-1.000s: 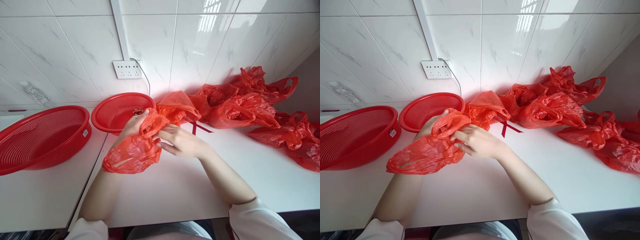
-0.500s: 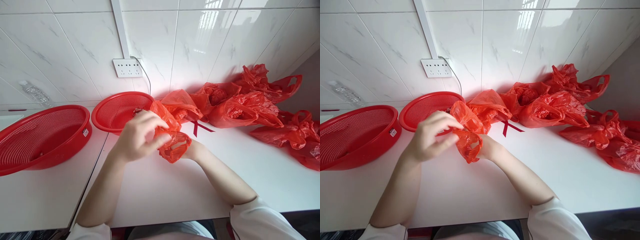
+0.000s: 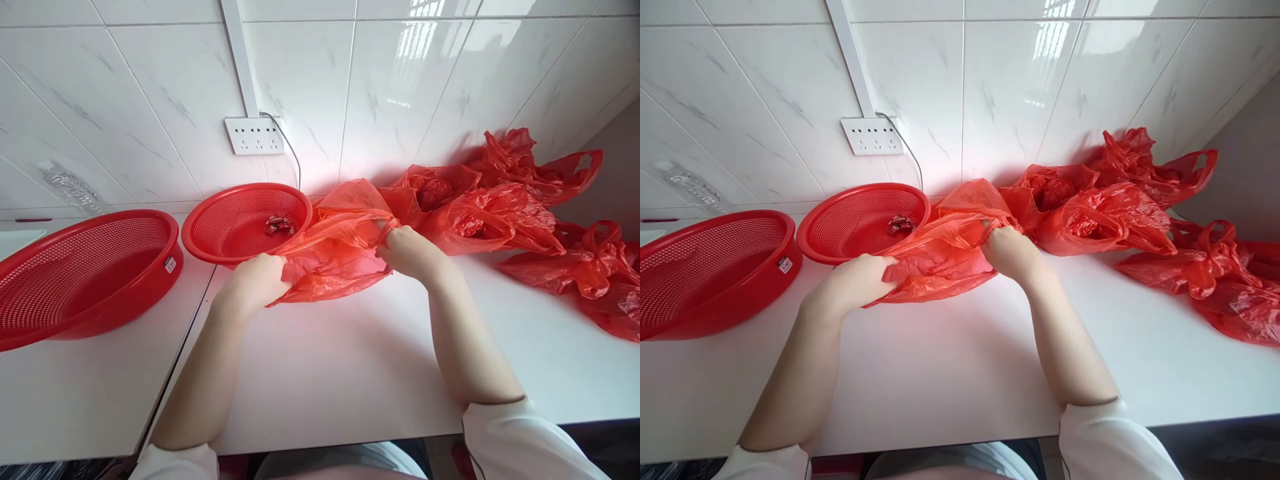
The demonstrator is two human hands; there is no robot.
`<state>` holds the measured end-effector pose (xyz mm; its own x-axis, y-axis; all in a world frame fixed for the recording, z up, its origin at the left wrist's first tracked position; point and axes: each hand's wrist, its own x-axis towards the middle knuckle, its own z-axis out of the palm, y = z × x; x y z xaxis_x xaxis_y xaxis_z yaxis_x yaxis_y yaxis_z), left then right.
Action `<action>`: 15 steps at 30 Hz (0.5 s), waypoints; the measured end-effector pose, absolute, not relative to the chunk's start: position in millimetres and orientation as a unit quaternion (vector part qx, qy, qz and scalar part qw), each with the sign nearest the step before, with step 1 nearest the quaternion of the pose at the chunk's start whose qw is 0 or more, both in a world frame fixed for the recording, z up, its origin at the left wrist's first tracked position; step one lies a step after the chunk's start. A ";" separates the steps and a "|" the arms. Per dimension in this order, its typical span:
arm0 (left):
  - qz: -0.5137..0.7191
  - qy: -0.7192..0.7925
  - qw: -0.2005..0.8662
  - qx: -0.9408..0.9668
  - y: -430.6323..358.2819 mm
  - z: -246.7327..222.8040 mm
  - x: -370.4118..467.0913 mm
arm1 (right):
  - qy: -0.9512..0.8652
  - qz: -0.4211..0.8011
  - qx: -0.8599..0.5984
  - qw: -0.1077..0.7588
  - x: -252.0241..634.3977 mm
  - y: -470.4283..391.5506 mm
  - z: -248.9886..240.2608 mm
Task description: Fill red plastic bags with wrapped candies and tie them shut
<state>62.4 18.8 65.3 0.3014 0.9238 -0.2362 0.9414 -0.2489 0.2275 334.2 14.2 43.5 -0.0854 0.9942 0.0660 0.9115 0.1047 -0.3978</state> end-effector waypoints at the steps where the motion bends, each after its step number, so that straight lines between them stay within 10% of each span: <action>1: -0.022 0.580 0.154 0.799 20.8 64.4 60.4 | -0.721 0.140 -0.662 0.148 336.5 14.4 43.1; 9: 0.120 0.397 0.307 0.857 6.1 66.9 75.1 | -0.716 0.339 -0.596 0.129 321.1 1.0 46.0; 15: -0.064 0.465 0.221 0.855 6.8 32.0 99.8 | -0.689 0.463 -0.534 0.158 322.9 -2.5 47.8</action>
